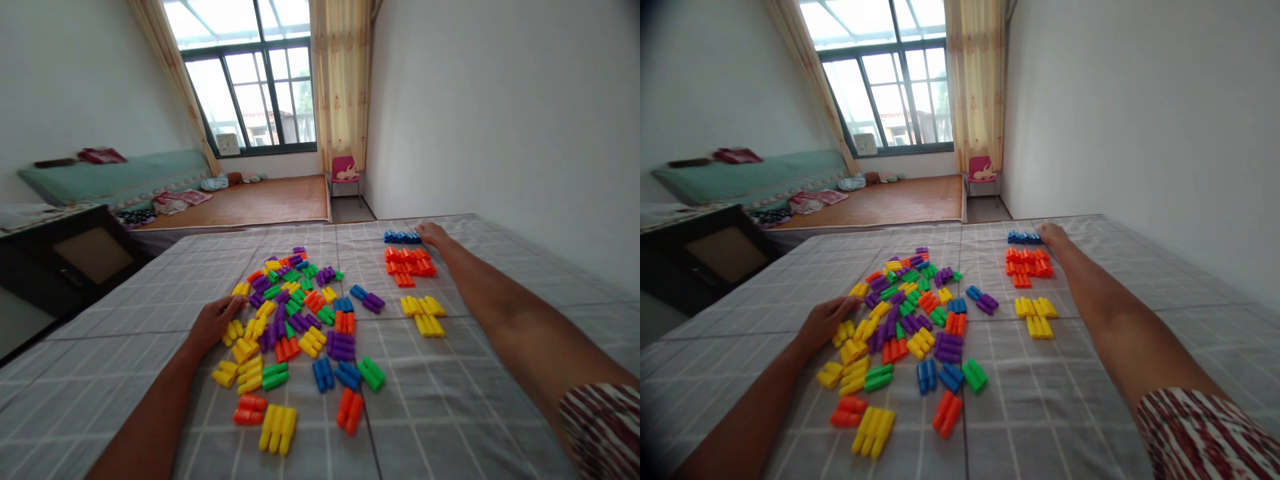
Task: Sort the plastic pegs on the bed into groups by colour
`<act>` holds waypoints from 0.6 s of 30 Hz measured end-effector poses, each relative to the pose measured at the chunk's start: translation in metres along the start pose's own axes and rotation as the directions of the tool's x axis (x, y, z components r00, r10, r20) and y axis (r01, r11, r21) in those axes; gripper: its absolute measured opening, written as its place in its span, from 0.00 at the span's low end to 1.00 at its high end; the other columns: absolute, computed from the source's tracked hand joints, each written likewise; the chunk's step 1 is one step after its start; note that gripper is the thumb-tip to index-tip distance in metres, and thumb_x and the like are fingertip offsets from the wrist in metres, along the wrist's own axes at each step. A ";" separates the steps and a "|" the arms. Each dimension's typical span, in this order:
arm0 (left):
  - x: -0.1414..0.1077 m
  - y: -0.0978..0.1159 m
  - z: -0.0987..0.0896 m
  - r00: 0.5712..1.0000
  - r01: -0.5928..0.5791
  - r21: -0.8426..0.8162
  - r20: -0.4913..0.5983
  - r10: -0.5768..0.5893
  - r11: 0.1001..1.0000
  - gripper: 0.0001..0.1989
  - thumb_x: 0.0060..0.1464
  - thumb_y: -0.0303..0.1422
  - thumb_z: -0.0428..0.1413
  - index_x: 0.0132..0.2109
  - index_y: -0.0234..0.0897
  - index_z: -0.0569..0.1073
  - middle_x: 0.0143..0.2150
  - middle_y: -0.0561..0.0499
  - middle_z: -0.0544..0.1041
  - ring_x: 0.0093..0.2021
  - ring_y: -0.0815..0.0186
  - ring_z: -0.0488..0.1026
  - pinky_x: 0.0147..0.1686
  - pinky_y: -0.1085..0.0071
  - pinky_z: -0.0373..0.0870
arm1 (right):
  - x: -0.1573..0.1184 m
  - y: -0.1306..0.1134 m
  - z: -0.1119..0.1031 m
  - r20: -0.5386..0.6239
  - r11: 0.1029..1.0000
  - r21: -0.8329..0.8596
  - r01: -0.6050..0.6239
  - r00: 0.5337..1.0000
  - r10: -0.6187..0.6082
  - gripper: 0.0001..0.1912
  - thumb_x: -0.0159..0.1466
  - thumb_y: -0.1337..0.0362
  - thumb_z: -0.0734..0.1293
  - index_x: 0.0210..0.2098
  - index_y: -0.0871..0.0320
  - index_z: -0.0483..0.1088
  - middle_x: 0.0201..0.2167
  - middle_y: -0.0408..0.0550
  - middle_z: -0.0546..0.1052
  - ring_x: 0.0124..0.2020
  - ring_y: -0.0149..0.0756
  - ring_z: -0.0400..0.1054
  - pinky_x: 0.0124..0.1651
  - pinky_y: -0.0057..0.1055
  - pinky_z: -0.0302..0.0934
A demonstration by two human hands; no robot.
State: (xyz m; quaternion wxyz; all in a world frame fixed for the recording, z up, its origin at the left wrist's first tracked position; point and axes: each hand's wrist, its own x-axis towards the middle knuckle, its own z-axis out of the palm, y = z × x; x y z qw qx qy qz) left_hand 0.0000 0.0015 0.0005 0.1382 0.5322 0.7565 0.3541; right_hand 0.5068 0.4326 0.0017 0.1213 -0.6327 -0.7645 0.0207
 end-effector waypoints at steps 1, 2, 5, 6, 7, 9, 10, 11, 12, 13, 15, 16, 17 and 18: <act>0.000 0.000 0.000 1.000 -0.003 0.003 -0.001 0.003 1.000 0.33 0.51 0.60 0.48 0.40 0.35 0.80 0.39 0.48 0.82 0.41 0.56 0.76 0.41 0.68 0.71 | 0.001 0.000 0.001 -0.003 1.000 0.006 0.010 1.000 -0.010 0.21 0.65 0.61 0.56 0.45 0.64 0.77 0.46 0.61 0.78 0.49 0.45 0.71 0.45 0.31 0.62; 0.000 0.000 0.000 1.000 -0.006 0.007 0.000 0.006 1.000 0.33 0.51 0.60 0.48 0.41 0.35 0.80 0.38 0.48 0.82 0.41 0.56 0.76 0.41 0.68 0.71 | 0.001 -0.001 0.003 0.003 1.000 0.013 0.023 1.000 -0.023 0.21 0.65 0.62 0.56 0.45 0.64 0.77 0.47 0.61 0.78 0.50 0.44 0.71 0.46 0.31 0.62; 0.000 0.001 -0.001 1.000 -0.007 0.010 0.003 0.007 1.000 0.35 0.51 0.61 0.47 0.42 0.34 0.80 0.37 0.48 0.82 0.40 0.56 0.76 0.41 0.68 0.71 | 0.003 -0.003 0.008 0.033 0.998 0.030 0.061 0.998 -0.062 0.21 0.64 0.65 0.56 0.46 0.63 0.77 0.49 0.57 0.77 0.51 0.41 0.70 0.48 0.29 0.61; -0.001 0.001 -0.001 1.000 -0.006 0.008 0.007 0.006 1.000 0.35 0.51 0.61 0.47 0.42 0.34 0.80 0.37 0.47 0.82 0.40 0.56 0.76 0.41 0.68 0.71 | 0.004 -0.004 0.010 0.039 0.997 0.033 0.069 0.997 -0.071 0.21 0.64 0.65 0.56 0.47 0.62 0.77 0.50 0.55 0.77 0.51 0.40 0.70 0.49 0.28 0.61; -0.001 0.001 -0.001 1.000 -0.004 0.004 0.010 0.004 1.000 0.35 0.51 0.61 0.47 0.41 0.34 0.80 0.38 0.47 0.82 0.41 0.56 0.76 0.41 0.69 0.71 | 0.004 -0.005 0.011 0.042 0.996 0.037 0.076 0.996 -0.078 0.21 0.64 0.65 0.56 0.47 0.61 0.77 0.50 0.53 0.77 0.52 0.39 0.70 0.49 0.27 0.61; -0.002 0.002 0.000 1.000 -0.004 -0.006 0.017 0.004 1.000 0.34 0.51 0.60 0.47 0.41 0.34 0.80 0.39 0.47 0.82 0.41 0.56 0.76 0.41 0.69 0.71 | 0.003 -0.008 0.013 0.042 0.995 0.058 0.086 0.995 -0.088 0.21 0.63 0.65 0.57 0.48 0.60 0.77 0.50 0.51 0.77 0.51 0.39 0.69 0.49 0.27 0.61; -0.002 0.003 0.000 1.000 -0.004 -0.009 0.017 0.004 1.000 0.34 0.51 0.60 0.48 0.40 0.34 0.80 0.39 0.47 0.82 0.41 0.56 0.76 0.41 0.69 0.71 | 0.002 -0.010 0.014 0.038 0.993 0.075 0.092 0.995 -0.095 0.21 0.63 0.64 0.57 0.47 0.59 0.77 0.49 0.50 0.78 0.51 0.39 0.69 0.49 0.27 0.61; -0.002 0.003 0.000 1.000 -0.003 -0.010 0.017 0.003 1.000 0.34 0.50 0.61 0.48 0.40 0.34 0.80 0.38 0.47 0.82 0.41 0.56 0.76 0.40 0.69 0.71 | 0.000 -0.012 0.014 0.035 0.990 0.097 0.100 0.994 -0.104 0.20 0.63 0.63 0.58 0.47 0.59 0.77 0.49 0.50 0.78 0.51 0.39 0.70 0.49 0.27 0.61; -0.001 0.003 0.000 1.000 -0.003 -0.009 0.018 0.003 1.000 0.34 0.50 0.61 0.48 0.40 0.34 0.80 0.38 0.47 0.82 0.40 0.56 0.77 0.40 0.69 0.71 | -0.001 -0.015 0.013 0.035 0.987 0.118 0.107 0.993 -0.112 0.20 0.63 0.63 0.58 0.47 0.59 0.77 0.48 0.50 0.78 0.50 0.40 0.70 0.49 0.27 0.61; -0.001 0.004 0.000 1.000 -0.003 -0.006 0.018 0.003 1.000 0.34 0.50 0.61 0.48 0.40 0.34 0.80 0.37 0.48 0.82 0.40 0.56 0.76 0.39 0.69 0.71 | -0.003 -0.017 0.013 0.038 0.985 0.132 0.111 0.992 -0.117 0.20 0.63 0.62 0.58 0.46 0.59 0.77 0.48 0.50 0.78 0.50 0.39 0.70 0.49 0.27 0.60; -0.001 0.005 -0.001 1.000 -0.008 -0.003 0.016 0.008 1.000 0.34 0.50 0.61 0.47 0.39 0.34 0.80 0.36 0.48 0.82 0.39 0.56 0.76 0.38 0.69 0.71 | -0.008 -0.021 0.010 0.044 0.986 0.132 0.103 0.993 -0.109 0.19 0.64 0.61 0.58 0.46 0.59 0.77 0.48 0.51 0.78 0.50 0.39 0.70 0.49 0.27 0.60; -0.001 0.005 -0.001 1.000 -0.013 -0.002 0.014 0.013 1.000 0.34 0.50 0.61 0.47 0.38 0.34 0.80 0.36 0.48 0.82 0.39 0.56 0.76 0.38 0.69 0.71 | -0.009 -0.023 0.008 0.046 0.989 0.121 0.090 0.994 -0.096 0.19 0.64 0.61 0.58 0.46 0.60 0.77 0.48 0.52 0.78 0.50 0.39 0.70 0.49 0.28 0.60; -0.001 0.005 -0.001 1.000 -0.019 0.000 0.013 0.019 1.000 0.34 0.50 0.61 0.47 0.38 0.35 0.80 0.36 0.48 0.82 0.39 0.57 0.76 0.38 0.69 0.71 | -0.011 -0.025 0.004 0.048 0.992 0.105 0.072 0.996 -0.077 0.19 0.65 0.61 0.58 0.45 0.60 0.77 0.48 0.54 0.78 0.50 0.40 0.70 0.50 0.29 0.60; -0.001 0.005 -0.001 1.000 -0.024 0.003 0.013 0.024 1.000 0.33 0.50 0.60 0.47 0.38 0.35 0.80 0.36 0.49 0.82 0.39 0.57 0.76 0.38 0.70 0.70 | -0.012 -0.027 0.000 0.040 0.995 0.086 0.050 0.998 -0.053 0.20 0.65 0.61 0.57 0.45 0.61 0.77 0.47 0.55 0.78 0.50 0.42 0.70 0.51 0.32 0.60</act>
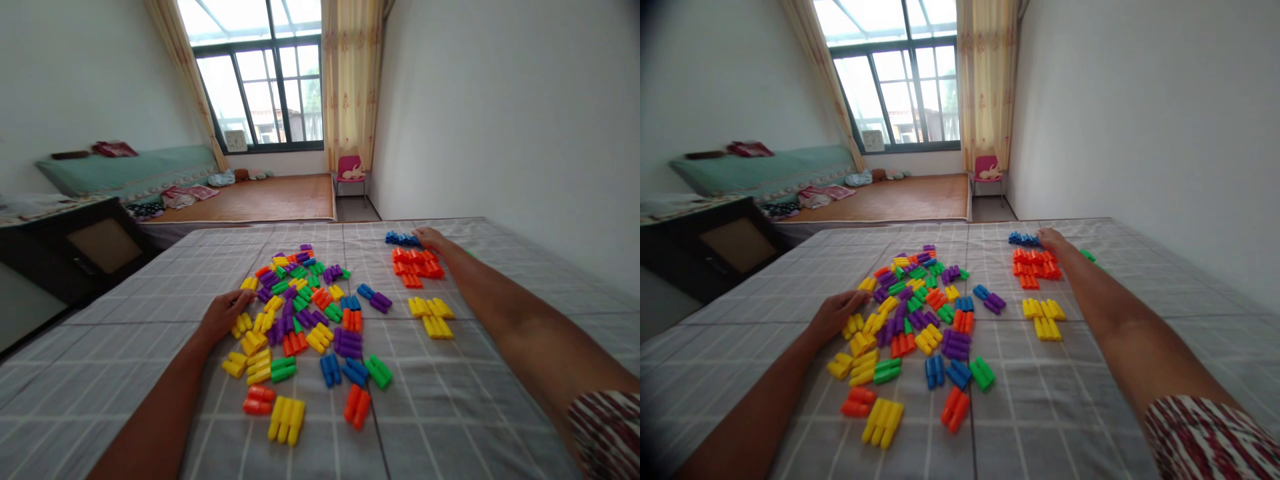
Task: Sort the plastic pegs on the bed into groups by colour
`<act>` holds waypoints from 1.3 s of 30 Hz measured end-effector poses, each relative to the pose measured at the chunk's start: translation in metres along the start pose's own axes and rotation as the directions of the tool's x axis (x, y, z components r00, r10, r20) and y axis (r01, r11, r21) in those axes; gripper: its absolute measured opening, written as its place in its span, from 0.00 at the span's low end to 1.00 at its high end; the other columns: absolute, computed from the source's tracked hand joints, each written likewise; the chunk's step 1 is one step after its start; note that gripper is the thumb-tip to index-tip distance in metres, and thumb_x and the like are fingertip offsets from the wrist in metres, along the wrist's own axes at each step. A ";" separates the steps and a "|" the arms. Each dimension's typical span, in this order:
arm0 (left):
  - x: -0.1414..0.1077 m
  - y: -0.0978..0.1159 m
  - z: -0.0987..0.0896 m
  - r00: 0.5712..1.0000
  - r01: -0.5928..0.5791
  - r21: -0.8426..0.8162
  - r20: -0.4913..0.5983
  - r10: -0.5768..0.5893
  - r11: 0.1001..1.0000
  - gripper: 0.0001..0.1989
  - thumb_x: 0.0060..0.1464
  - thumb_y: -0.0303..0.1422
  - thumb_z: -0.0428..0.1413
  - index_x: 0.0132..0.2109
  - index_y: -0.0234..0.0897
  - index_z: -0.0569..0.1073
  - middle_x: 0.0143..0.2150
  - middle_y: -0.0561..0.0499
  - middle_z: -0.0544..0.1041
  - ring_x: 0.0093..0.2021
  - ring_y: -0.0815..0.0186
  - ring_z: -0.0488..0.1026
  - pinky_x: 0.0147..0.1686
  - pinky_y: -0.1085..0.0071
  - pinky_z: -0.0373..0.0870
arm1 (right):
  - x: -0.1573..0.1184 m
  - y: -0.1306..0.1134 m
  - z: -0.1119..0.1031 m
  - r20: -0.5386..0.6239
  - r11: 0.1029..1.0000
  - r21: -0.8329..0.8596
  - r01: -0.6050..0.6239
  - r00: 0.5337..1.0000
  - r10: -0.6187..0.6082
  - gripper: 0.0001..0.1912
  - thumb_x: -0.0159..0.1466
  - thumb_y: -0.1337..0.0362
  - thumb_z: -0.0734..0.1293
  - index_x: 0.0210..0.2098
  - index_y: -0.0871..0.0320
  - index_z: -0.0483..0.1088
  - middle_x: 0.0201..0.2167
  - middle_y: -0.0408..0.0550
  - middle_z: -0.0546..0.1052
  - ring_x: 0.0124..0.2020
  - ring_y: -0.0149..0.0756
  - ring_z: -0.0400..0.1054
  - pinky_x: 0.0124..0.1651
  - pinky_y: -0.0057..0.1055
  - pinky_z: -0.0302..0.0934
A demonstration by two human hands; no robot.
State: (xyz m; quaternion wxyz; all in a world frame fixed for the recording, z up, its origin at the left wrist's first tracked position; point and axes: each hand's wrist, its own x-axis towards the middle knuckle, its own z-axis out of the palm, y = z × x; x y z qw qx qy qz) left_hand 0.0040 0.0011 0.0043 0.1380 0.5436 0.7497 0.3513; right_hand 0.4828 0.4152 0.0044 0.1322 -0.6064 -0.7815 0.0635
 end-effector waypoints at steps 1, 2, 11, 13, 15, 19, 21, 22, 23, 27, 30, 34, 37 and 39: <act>0.000 0.000 0.000 1.000 -0.004 0.004 0.000 0.004 1.000 0.33 0.51 0.60 0.47 0.38 0.35 0.80 0.36 0.49 0.82 0.39 0.58 0.76 0.38 0.70 0.70 | -0.002 -0.004 -0.004 -0.028 1.000 -0.017 -0.016 0.999 0.016 0.20 0.66 0.61 0.56 0.45 0.62 0.76 0.46 0.57 0.78 0.50 0.44 0.69 0.52 0.34 0.59; 0.000 0.000 0.001 1.000 -0.007 0.010 0.000 0.007 1.000 0.33 0.51 0.60 0.47 0.38 0.35 0.80 0.36 0.49 0.82 0.38 0.58 0.76 0.38 0.70 0.70 | -0.003 -0.010 -0.009 -0.075 0.999 -0.030 -0.015 0.997 0.013 0.21 0.66 0.61 0.55 0.46 0.62 0.75 0.46 0.59 0.78 0.50 0.45 0.69 0.53 0.37 0.59; 0.001 -0.005 0.007 0.999 -0.053 0.040 -0.003 0.053 0.998 0.31 0.55 0.55 0.45 0.40 0.33 0.80 0.34 0.50 0.81 0.33 0.62 0.74 0.32 0.73 0.65 | -0.087 -0.173 -0.020 -0.122 0.712 0.097 0.695 0.718 -0.685 0.18 0.66 0.60 0.59 0.49 0.60 0.73 0.46 0.53 0.78 0.42 0.38 0.72 0.50 0.33 0.61; -0.001 -0.006 0.008 0.998 -0.060 0.039 -0.001 0.060 0.997 0.30 0.56 0.54 0.44 0.40 0.33 0.80 0.33 0.50 0.80 0.32 0.63 0.72 0.30 0.73 0.63 | -0.108 -0.206 -0.015 0.013 0.630 0.085 0.772 0.632 -0.775 0.16 0.65 0.62 0.60 0.49 0.58 0.73 0.46 0.51 0.78 0.42 0.38 0.72 0.49 0.32 0.61; -0.003 -0.006 0.008 0.998 -0.059 0.042 0.001 0.059 0.997 0.30 0.57 0.53 0.44 0.40 0.33 0.80 0.32 0.50 0.80 0.30 0.64 0.71 0.29 0.73 0.62 | -0.119 -0.226 -0.013 0.162 0.651 0.010 0.759 0.641 -0.750 0.14 0.64 0.63 0.61 0.45 0.58 0.75 0.43 0.51 0.79 0.41 0.38 0.72 0.45 0.31 0.62; -0.005 -0.004 0.008 0.996 -0.086 0.062 -0.003 0.086 0.994 0.29 0.57 0.51 0.43 0.40 0.32 0.80 0.30 0.50 0.78 0.29 0.65 0.70 0.28 0.72 0.60 | -0.123 -0.227 -0.021 0.493 0.807 -0.088 0.585 0.729 -0.475 0.17 0.65 0.54 0.61 0.34 0.59 0.75 0.31 0.51 0.80 0.31 0.35 0.73 0.33 0.27 0.61; -0.005 -0.002 0.008 0.994 -0.110 0.076 0.004 0.110 0.991 0.29 0.57 0.50 0.43 0.39 0.32 0.80 0.30 0.50 0.78 0.28 0.65 0.70 0.28 0.72 0.59 | -0.124 -0.215 -0.024 0.605 0.838 -0.063 0.541 0.689 -0.399 0.20 0.61 0.48 0.64 0.34 0.59 0.75 0.27 0.48 0.79 0.27 0.33 0.72 0.30 0.26 0.60; -0.005 -0.002 0.008 0.993 -0.121 0.087 0.010 0.121 0.989 0.29 0.57 0.50 0.43 0.39 0.32 0.80 0.29 0.50 0.78 0.28 0.65 0.69 0.28 0.72 0.59 | -0.127 -0.208 -0.024 0.637 0.840 -0.038 0.542 0.661 -0.398 0.21 0.58 0.46 0.67 0.35 0.59 0.75 0.27 0.48 0.79 0.27 0.33 0.71 0.30 0.26 0.60; -0.004 -0.002 0.008 0.992 -0.128 0.098 0.014 0.127 0.987 0.29 0.57 0.50 0.43 0.38 0.32 0.80 0.29 0.50 0.78 0.28 0.66 0.69 0.27 0.72 0.59 | -0.130 -0.201 -0.023 0.659 0.837 -0.002 0.547 0.630 -0.410 0.23 0.54 0.45 0.70 0.37 0.59 0.74 0.28 0.47 0.79 0.27 0.33 0.71 0.30 0.26 0.60; -0.002 -0.001 0.008 0.991 -0.137 0.121 0.020 0.136 0.983 0.29 0.57 0.50 0.42 0.36 0.33 0.79 0.30 0.50 0.78 0.28 0.66 0.70 0.28 0.72 0.59 | -0.145 -0.182 -0.018 0.713 0.860 0.185 0.476 0.537 -0.451 0.29 0.49 0.44 0.72 0.42 0.57 0.73 0.36 0.47 0.79 0.29 0.32 0.71 0.30 0.27 0.62; -0.002 -0.001 0.008 0.991 -0.133 0.120 0.017 0.132 0.984 0.28 0.57 0.50 0.43 0.38 0.34 0.79 0.32 0.49 0.80 0.30 0.65 0.70 0.28 0.72 0.60 | -0.153 -0.183 -0.017 0.669 0.863 0.182 0.472 0.583 -0.460 0.25 0.55 0.44 0.68 0.40 0.58 0.74 0.34 0.48 0.79 0.30 0.34 0.71 0.33 0.29 0.63; -0.003 -0.001 0.007 0.990 -0.138 0.100 0.016 0.137 0.985 0.28 0.57 0.51 0.43 0.40 0.34 0.79 0.34 0.48 0.80 0.32 0.64 0.72 0.30 0.72 0.61 | -0.163 -0.195 -0.020 0.537 0.760 0.138 0.635 0.597 -0.596 0.22 0.55 0.45 0.67 0.37 0.56 0.76 0.34 0.47 0.79 0.35 0.37 0.72 0.37 0.29 0.61; -0.003 -0.003 0.007 0.993 -0.119 0.086 0.020 0.118 0.989 0.29 0.57 0.51 0.43 0.40 0.33 0.79 0.33 0.49 0.80 0.31 0.64 0.72 0.30 0.72 0.61 | -0.174 -0.201 -0.019 0.543 0.723 0.226 0.653 0.532 -0.650 0.23 0.51 0.46 0.71 0.37 0.57 0.75 0.34 0.46 0.78 0.35 0.37 0.71 0.35 0.28 0.61; -0.003 -0.004 0.008 0.995 -0.102 0.083 0.021 0.100 0.991 0.30 0.57 0.52 0.43 0.40 0.33 0.79 0.31 0.50 0.79 0.30 0.64 0.71 0.29 0.72 0.61 | -0.180 -0.202 -0.017 0.486 0.704 0.289 0.649 0.534 -0.692 0.23 0.49 0.47 0.73 0.36 0.57 0.74 0.34 0.47 0.77 0.35 0.36 0.70 0.35 0.28 0.61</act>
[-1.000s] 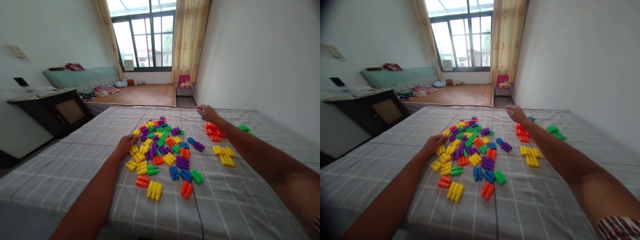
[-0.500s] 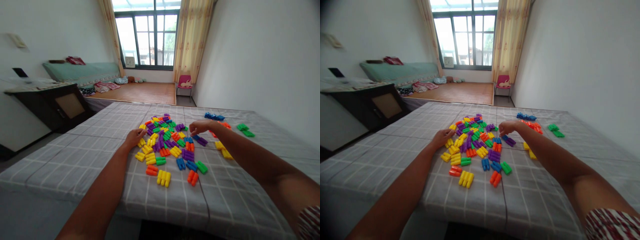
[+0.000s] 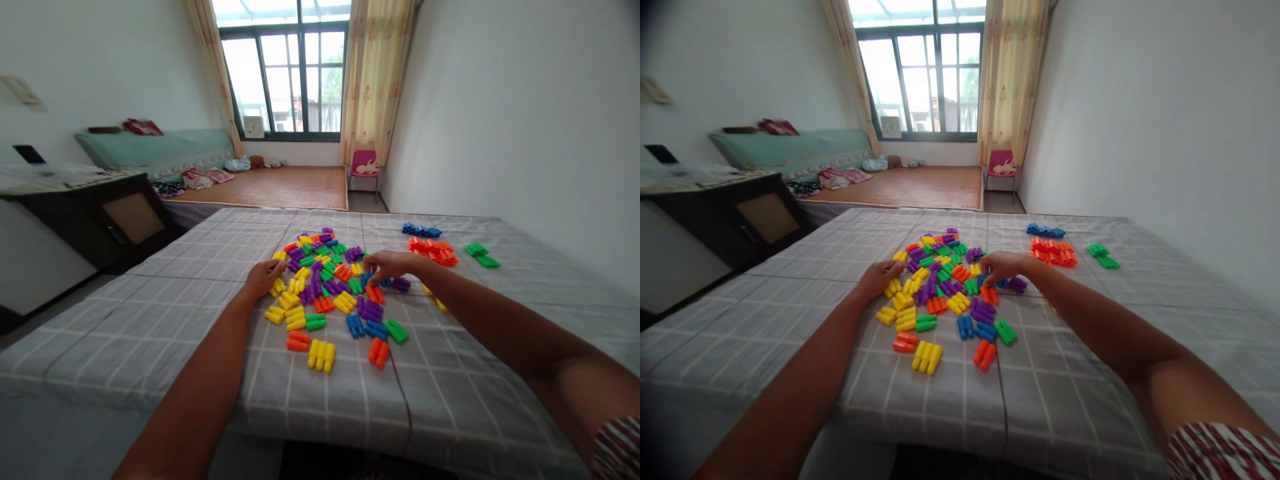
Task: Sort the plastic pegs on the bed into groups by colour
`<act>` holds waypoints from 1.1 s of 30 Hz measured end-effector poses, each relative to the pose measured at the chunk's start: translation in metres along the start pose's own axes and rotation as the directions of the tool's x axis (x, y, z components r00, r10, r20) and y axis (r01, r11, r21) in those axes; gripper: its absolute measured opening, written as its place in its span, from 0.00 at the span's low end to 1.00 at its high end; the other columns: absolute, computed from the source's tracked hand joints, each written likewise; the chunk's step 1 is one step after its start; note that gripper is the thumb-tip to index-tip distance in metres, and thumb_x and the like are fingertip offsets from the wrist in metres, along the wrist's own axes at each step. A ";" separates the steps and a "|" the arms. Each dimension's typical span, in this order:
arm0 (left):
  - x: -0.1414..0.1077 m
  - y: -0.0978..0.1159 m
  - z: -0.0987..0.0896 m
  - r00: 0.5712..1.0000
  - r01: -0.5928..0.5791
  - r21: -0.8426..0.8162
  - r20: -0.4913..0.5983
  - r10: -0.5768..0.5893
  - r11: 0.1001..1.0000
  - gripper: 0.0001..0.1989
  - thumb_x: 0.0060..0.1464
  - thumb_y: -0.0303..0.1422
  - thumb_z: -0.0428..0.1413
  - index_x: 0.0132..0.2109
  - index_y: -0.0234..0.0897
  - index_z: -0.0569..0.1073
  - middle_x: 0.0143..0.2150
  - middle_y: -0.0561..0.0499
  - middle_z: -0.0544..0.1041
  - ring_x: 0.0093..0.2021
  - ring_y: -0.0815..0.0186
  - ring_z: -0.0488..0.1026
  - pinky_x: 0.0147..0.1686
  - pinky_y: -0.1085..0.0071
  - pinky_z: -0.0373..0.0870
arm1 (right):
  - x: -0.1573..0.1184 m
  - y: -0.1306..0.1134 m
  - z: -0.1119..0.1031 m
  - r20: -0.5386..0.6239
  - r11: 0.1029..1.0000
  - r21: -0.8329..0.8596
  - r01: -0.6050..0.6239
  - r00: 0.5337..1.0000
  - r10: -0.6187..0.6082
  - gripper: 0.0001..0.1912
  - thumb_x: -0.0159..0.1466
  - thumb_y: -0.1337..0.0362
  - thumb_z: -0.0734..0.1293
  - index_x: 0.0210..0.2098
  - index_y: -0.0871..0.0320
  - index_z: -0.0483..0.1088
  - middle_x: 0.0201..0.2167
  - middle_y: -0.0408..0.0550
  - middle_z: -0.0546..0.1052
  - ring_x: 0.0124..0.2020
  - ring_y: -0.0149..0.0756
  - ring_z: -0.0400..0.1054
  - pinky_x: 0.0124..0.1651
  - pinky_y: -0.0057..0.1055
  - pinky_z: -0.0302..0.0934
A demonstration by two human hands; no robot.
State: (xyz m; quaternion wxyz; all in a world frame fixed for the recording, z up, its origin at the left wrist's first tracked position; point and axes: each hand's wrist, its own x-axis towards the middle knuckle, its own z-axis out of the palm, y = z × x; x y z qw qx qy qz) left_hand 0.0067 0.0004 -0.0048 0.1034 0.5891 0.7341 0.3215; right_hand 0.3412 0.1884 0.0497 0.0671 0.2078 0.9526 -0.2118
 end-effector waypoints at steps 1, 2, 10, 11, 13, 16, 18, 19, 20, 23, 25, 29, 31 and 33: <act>0.000 -0.001 0.000 1.000 0.004 -0.002 0.001 -0.004 1.000 0.30 0.56 0.52 0.43 0.40 0.33 0.79 0.31 0.50 0.79 0.30 0.64 0.70 0.28 0.72 0.61 | -0.001 -0.001 0.002 -0.039 0.999 0.038 0.023 0.999 -0.021 0.23 0.49 0.48 0.74 0.36 0.57 0.73 0.34 0.46 0.77 0.34 0.35 0.69 0.34 0.28 0.60; 0.000 -0.001 0.000 1.000 0.005 -0.006 0.001 -0.005 1.000 0.30 0.56 0.53 0.43 0.40 0.33 0.79 0.31 0.50 0.79 0.30 0.64 0.70 0.29 0.73 0.61 | -0.003 -0.001 0.004 -0.075 0.995 0.088 0.045 0.996 -0.039 0.22 0.49 0.48 0.74 0.36 0.57 0.72 0.33 0.45 0.76 0.33 0.34 0.68 0.34 0.27 0.60; -0.001 0.003 -0.004 1.000 0.013 -0.017 0.002 -0.013 1.000 0.31 0.55 0.55 0.44 0.39 0.33 0.80 0.32 0.51 0.80 0.31 0.64 0.71 0.29 0.74 0.63 | -0.019 0.016 -0.006 -0.212 0.865 0.502 0.025 0.973 0.095 0.26 0.58 0.47 0.68 0.49 0.58 0.68 0.28 0.43 0.73 0.28 0.30 0.68 0.26 0.23 0.59; -0.001 0.003 -0.004 1.000 0.010 -0.023 0.001 -0.010 1.000 0.31 0.55 0.55 0.44 0.39 0.34 0.80 0.33 0.51 0.80 0.32 0.64 0.72 0.30 0.74 0.64 | -0.023 0.024 -0.012 -0.241 0.861 0.509 -0.003 0.959 0.146 0.26 0.58 0.47 0.69 0.48 0.58 0.67 0.28 0.44 0.74 0.28 0.30 0.68 0.25 0.23 0.59; 0.000 0.002 -0.005 1.000 0.006 -0.026 0.003 -0.006 1.000 0.31 0.54 0.56 0.45 0.40 0.34 0.80 0.35 0.51 0.81 0.35 0.62 0.73 0.33 0.74 0.66 | -0.032 0.048 -0.025 -0.331 0.844 0.533 -0.060 0.903 0.274 0.25 0.58 0.49 0.70 0.46 0.59 0.66 0.29 0.46 0.75 0.27 0.31 0.69 0.24 0.23 0.59; 0.001 0.000 -0.006 1.000 0.026 -0.022 0.009 -0.026 0.999 0.32 0.53 0.57 0.45 0.42 0.35 0.80 0.38 0.50 0.82 0.38 0.60 0.75 0.37 0.72 0.67 | -0.048 0.100 -0.048 -0.487 0.792 0.596 -0.132 0.725 0.487 0.22 0.59 0.52 0.70 0.44 0.60 0.66 0.31 0.49 0.76 0.26 0.30 0.68 0.26 0.24 0.62; 0.002 -0.001 -0.006 0.999 0.049 -0.021 0.012 -0.048 0.999 0.33 0.53 0.58 0.45 0.42 0.35 0.79 0.39 0.50 0.82 0.39 0.59 0.75 0.37 0.71 0.68 | -0.058 0.140 -0.062 -0.565 0.767 0.619 -0.172 0.580 0.586 0.20 0.60 0.54 0.69 0.46 0.60 0.67 0.33 0.51 0.77 0.25 0.29 0.67 0.27 0.24 0.63; 0.002 -0.001 -0.006 0.998 0.060 -0.024 0.013 -0.060 0.998 0.33 0.53 0.58 0.45 0.42 0.35 0.79 0.39 0.50 0.82 0.40 0.58 0.75 0.38 0.71 0.68 | -0.063 0.160 -0.067 -0.589 0.759 0.618 -0.204 0.518 0.619 0.20 0.60 0.55 0.69 0.47 0.60 0.68 0.34 0.52 0.77 0.25 0.29 0.67 0.26 0.24 0.63; 0.002 -0.002 -0.006 0.997 0.070 -0.033 0.012 -0.070 0.997 0.33 0.53 0.58 0.46 0.42 0.35 0.79 0.39 0.50 0.82 0.40 0.58 0.75 0.38 0.71 0.68 | -0.067 0.178 -0.071 -0.602 0.749 0.614 -0.250 0.466 0.649 0.20 0.60 0.57 0.68 0.48 0.61 0.69 0.34 0.53 0.78 0.24 0.29 0.67 0.26 0.25 0.63; 0.003 -0.002 -0.007 0.995 0.100 -0.068 0.011 -0.100 0.993 0.33 0.51 0.59 0.47 0.42 0.35 0.79 0.40 0.49 0.82 0.41 0.57 0.75 0.40 0.70 0.69 | -0.073 0.223 -0.075 -0.580 0.690 0.590 -0.420 0.374 0.724 0.21 0.59 0.59 0.68 0.49 0.63 0.72 0.34 0.55 0.79 0.24 0.31 0.68 0.26 0.26 0.63; 0.003 -0.002 -0.008 0.994 0.113 -0.087 0.006 -0.113 0.990 0.33 0.50 0.59 0.48 0.42 0.35 0.80 0.40 0.49 0.82 0.41 0.57 0.76 0.41 0.69 0.70 | -0.072 0.243 -0.071 -0.559 0.657 0.555 -0.510 0.357 0.749 0.22 0.58 0.60 0.67 0.50 0.64 0.73 0.34 0.55 0.80 0.25 0.33 0.70 0.28 0.28 0.63; 0.003 -0.001 -0.009 0.992 0.126 -0.105 -0.001 -0.126 0.987 0.34 0.48 0.61 0.49 0.42 0.36 0.80 0.39 0.49 0.82 0.41 0.56 0.75 0.41 0.68 0.71 | -0.063 0.265 -0.062 -0.560 0.674 0.459 -0.579 0.401 0.725 0.21 0.59 0.61 0.66 0.49 0.63 0.75 0.33 0.53 0.81 0.28 0.36 0.72 0.32 0.28 0.64; 0.003 -0.002 -0.009 0.992 0.127 -0.107 -0.003 -0.128 0.986 0.35 0.48 0.62 0.49 0.42 0.36 0.80 0.39 0.49 0.82 0.41 0.56 0.76 0.41 0.68 0.71 | -0.059 0.269 -0.059 -0.548 0.693 0.443 -0.570 0.439 0.712 0.20 0.59 0.62 0.65 0.48 0.64 0.76 0.33 0.53 0.81 0.29 0.35 0.73 0.32 0.28 0.65; 0.003 -0.003 -0.008 0.992 0.126 -0.108 -0.006 -0.128 0.986 0.35 0.48 0.62 0.49 0.42 0.36 0.80 0.39 0.48 0.82 0.41 0.56 0.76 0.41 0.68 0.71 | -0.057 0.270 -0.058 -0.512 0.689 0.455 -0.564 0.468 0.721 0.19 0.60 0.61 0.65 0.47 0.64 0.76 0.33 0.52 0.81 0.29 0.35 0.73 0.32 0.27 0.65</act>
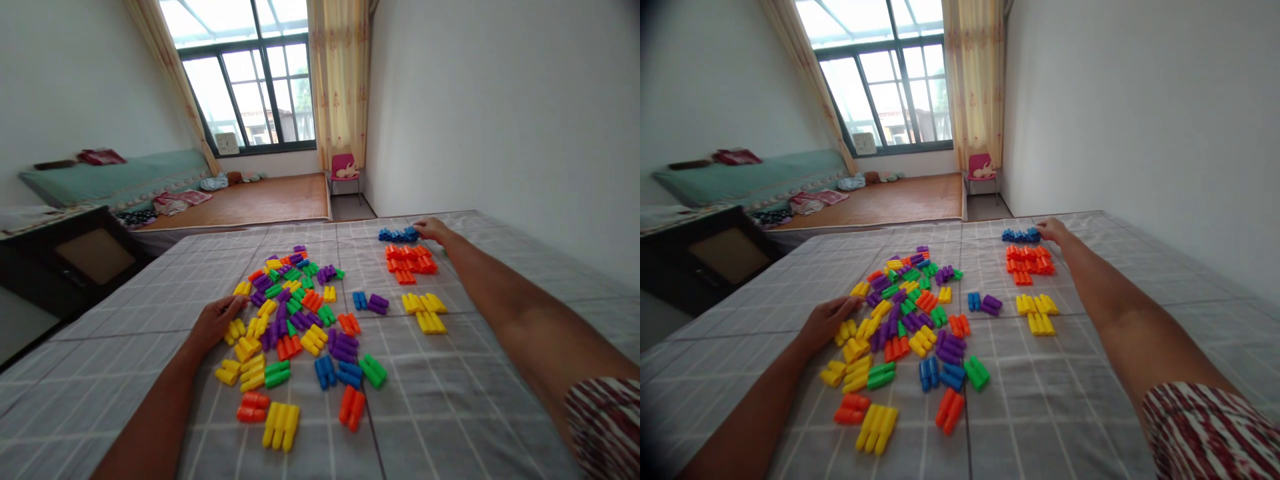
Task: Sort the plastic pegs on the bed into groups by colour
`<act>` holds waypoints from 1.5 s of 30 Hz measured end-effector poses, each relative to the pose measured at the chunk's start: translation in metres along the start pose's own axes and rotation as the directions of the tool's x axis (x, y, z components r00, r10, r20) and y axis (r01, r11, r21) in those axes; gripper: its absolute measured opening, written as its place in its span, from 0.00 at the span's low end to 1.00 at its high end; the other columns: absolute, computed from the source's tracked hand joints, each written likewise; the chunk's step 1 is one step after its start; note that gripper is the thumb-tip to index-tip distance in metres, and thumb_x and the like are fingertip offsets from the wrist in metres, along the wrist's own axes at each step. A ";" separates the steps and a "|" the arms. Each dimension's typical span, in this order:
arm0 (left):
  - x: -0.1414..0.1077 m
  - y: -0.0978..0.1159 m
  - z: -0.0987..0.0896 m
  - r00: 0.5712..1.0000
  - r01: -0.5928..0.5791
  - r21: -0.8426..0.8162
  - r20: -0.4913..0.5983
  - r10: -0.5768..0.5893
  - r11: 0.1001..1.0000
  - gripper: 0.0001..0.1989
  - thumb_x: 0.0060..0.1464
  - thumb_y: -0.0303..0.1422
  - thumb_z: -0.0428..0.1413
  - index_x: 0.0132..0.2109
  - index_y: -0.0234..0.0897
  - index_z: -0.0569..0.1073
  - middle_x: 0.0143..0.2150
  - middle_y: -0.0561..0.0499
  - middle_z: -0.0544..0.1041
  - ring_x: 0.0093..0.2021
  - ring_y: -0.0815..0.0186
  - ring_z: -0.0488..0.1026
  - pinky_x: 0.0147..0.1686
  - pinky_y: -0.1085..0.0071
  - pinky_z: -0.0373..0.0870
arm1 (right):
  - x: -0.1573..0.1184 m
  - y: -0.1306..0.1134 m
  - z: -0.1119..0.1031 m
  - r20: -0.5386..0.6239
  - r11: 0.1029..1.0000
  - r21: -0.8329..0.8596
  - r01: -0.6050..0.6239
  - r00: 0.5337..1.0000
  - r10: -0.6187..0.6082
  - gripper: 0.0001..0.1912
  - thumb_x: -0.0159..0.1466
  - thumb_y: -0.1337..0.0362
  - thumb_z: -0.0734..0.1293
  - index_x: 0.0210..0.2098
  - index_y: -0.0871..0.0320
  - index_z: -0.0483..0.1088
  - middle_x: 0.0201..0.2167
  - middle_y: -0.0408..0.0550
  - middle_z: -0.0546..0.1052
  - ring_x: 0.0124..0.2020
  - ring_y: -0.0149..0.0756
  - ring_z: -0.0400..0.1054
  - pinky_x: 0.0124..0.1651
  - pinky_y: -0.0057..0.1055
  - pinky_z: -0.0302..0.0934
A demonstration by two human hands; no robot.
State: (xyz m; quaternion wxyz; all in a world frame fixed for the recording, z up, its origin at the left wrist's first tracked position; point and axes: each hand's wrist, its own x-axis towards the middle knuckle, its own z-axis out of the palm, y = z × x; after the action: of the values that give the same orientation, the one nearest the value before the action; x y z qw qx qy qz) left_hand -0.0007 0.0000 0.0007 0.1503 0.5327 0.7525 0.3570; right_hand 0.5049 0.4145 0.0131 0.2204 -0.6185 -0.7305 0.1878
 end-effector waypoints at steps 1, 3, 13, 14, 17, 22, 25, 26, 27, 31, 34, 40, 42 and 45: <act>0.000 0.000 0.000 1.000 0.000 0.000 -0.001 0.000 1.000 0.34 0.49 0.62 0.49 0.42 0.36 0.80 0.39 0.48 0.82 0.41 0.56 0.76 0.41 0.68 0.71 | 0.000 0.000 -0.001 0.020 1.000 -0.004 -0.010 1.000 0.010 0.19 0.60 0.60 0.64 0.47 0.63 0.77 0.34 0.52 0.81 0.29 0.36 0.73 0.32 0.27 0.65; 0.000 0.001 0.000 1.000 0.003 0.002 -0.004 -0.003 1.000 0.34 0.49 0.61 0.49 0.42 0.36 0.80 0.39 0.48 0.82 0.41 0.56 0.76 0.42 0.68 0.72 | 0.000 -0.001 -0.006 0.018 0.999 -0.039 -0.010 1.000 0.011 0.20 0.60 0.58 0.64 0.46 0.63 0.77 0.35 0.53 0.81 0.33 0.38 0.74 0.34 0.29 0.66; 0.000 0.007 -0.002 1.000 0.005 0.004 -0.006 -0.005 1.000 0.35 0.46 0.63 0.50 0.39 0.37 0.81 0.39 0.48 0.82 0.42 0.54 0.76 0.44 0.66 0.72 | 0.005 -0.005 -0.028 0.264 0.924 -0.129 0.361 0.910 -0.319 0.38 0.46 0.68 0.73 0.58 0.54 0.69 0.60 0.52 0.68 0.56 0.47 0.66 0.54 0.38 0.63; 0.000 0.005 -0.002 1.000 0.005 0.006 -0.003 -0.005 1.000 0.35 0.46 0.63 0.50 0.39 0.37 0.81 0.39 0.48 0.82 0.42 0.54 0.76 0.44 0.66 0.72 | 0.007 -0.006 -0.025 0.272 0.913 -0.159 0.377 0.905 -0.327 0.38 0.45 0.69 0.73 0.57 0.54 0.69 0.59 0.52 0.69 0.56 0.47 0.66 0.55 0.39 0.62; 0.000 0.001 -0.001 1.000 0.011 0.016 0.003 -0.011 1.000 0.34 0.48 0.62 0.50 0.40 0.37 0.81 0.40 0.49 0.82 0.43 0.54 0.76 0.43 0.68 0.72 | 0.013 -0.007 -0.016 0.303 0.902 -0.198 0.383 0.899 -0.316 0.34 0.45 0.72 0.71 0.53 0.57 0.72 0.53 0.50 0.75 0.52 0.46 0.69 0.54 0.37 0.63; 0.002 -0.004 -0.001 1.000 0.011 0.024 0.014 -0.011 1.000 0.32 0.50 0.60 0.49 0.42 0.37 0.80 0.41 0.49 0.82 0.44 0.55 0.76 0.44 0.69 0.71 | 0.016 -0.006 -0.008 0.278 0.920 -0.212 0.331 0.923 -0.268 0.28 0.48 0.71 0.70 0.50 0.58 0.75 0.48 0.50 0.78 0.45 0.42 0.73 0.49 0.33 0.66; 0.002 -0.006 -0.001 1.000 0.011 0.023 0.020 -0.012 1.000 0.32 0.51 0.59 0.49 0.42 0.36 0.80 0.41 0.49 0.82 0.43 0.55 0.76 0.43 0.69 0.71 | 0.013 -0.006 -0.005 0.250 0.915 -0.225 0.336 0.927 -0.279 0.27 0.48 0.69 0.71 0.49 0.57 0.75 0.47 0.48 0.79 0.46 0.42 0.73 0.50 0.33 0.65; 0.002 -0.006 -0.001 1.000 0.010 0.021 0.021 -0.010 1.000 0.32 0.51 0.59 0.49 0.42 0.36 0.80 0.41 0.49 0.82 0.43 0.55 0.76 0.42 0.69 0.71 | 0.011 -0.006 -0.005 0.250 0.914 -0.225 0.338 0.927 -0.281 0.28 0.48 0.68 0.71 0.50 0.57 0.74 0.48 0.49 0.78 0.47 0.42 0.72 0.50 0.33 0.65; 0.002 -0.007 -0.001 1.000 0.008 0.020 0.021 -0.009 1.000 0.32 0.51 0.59 0.49 0.42 0.36 0.80 0.41 0.49 0.82 0.42 0.56 0.76 0.42 0.69 0.71 | 0.009 -0.007 -0.006 0.252 0.915 -0.222 0.336 0.926 -0.279 0.30 0.47 0.68 0.72 0.52 0.58 0.73 0.49 0.49 0.78 0.47 0.43 0.72 0.51 0.34 0.64; 0.001 -0.005 0.001 1.000 -0.009 0.033 0.023 0.008 0.999 0.32 0.52 0.58 0.49 0.42 0.35 0.80 0.40 0.49 0.81 0.40 0.57 0.76 0.39 0.70 0.71 | 0.003 -0.014 -0.017 0.229 0.909 -0.254 0.329 0.934 -0.274 0.36 0.46 0.69 0.73 0.56 0.59 0.70 0.54 0.53 0.74 0.50 0.46 0.70 0.51 0.35 0.64; 0.000 -0.002 0.001 0.999 -0.038 0.056 0.023 0.037 0.998 0.31 0.53 0.58 0.48 0.42 0.35 0.80 0.39 0.50 0.81 0.40 0.58 0.75 0.39 0.71 0.70 | -0.014 -0.038 -0.023 0.090 0.863 -0.318 0.393 0.919 -0.385 0.31 0.48 0.69 0.71 0.54 0.59 0.71 0.53 0.55 0.75 0.51 0.47 0.69 0.53 0.39 0.63; 0.000 0.002 0.003 0.998 -0.057 0.099 0.029 0.054 0.993 0.32 0.54 0.57 0.46 0.42 0.34 0.80 0.35 0.50 0.81 0.34 0.61 0.73 0.32 0.72 0.67 | -0.128 -0.129 -0.001 0.403 0.653 0.111 0.749 0.567 -0.718 0.16 0.61 0.60 0.65 0.48 0.57 0.74 0.41 0.48 0.79 0.39 0.35 0.73 0.45 0.31 0.66; -0.001 0.003 0.004 0.997 -0.068 0.087 0.027 0.066 0.994 0.32 0.53 0.57 0.46 0.42 0.34 0.80 0.35 0.50 0.81 0.34 0.62 0.73 0.32 0.72 0.67 | -0.177 -0.160 0.012 0.553 0.554 0.301 0.776 0.331 -0.765 0.15 0.62 0.59 0.65 0.47 0.57 0.74 0.43 0.48 0.79 0.40 0.34 0.73 0.43 0.28 0.65; -0.004 0.006 0.004 0.997 -0.076 0.063 0.015 0.075 0.995 0.33 0.52 0.57 0.46 0.41 0.34 0.80 0.36 0.50 0.81 0.36 0.61 0.74 0.34 0.72 0.67 | -0.233 -0.194 0.030 0.575 0.421 0.478 0.771 0.087 -0.813 0.14 0.64 0.62 0.64 0.48 0.58 0.74 0.44 0.50 0.78 0.40 0.32 0.72 0.43 0.27 0.64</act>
State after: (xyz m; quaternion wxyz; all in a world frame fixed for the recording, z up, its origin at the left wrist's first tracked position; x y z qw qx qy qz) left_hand 0.0076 -0.0010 0.0011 0.1243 0.5673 0.7420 0.3349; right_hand 0.3613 0.1523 0.0733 -0.0197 0.0195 -0.9561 0.2916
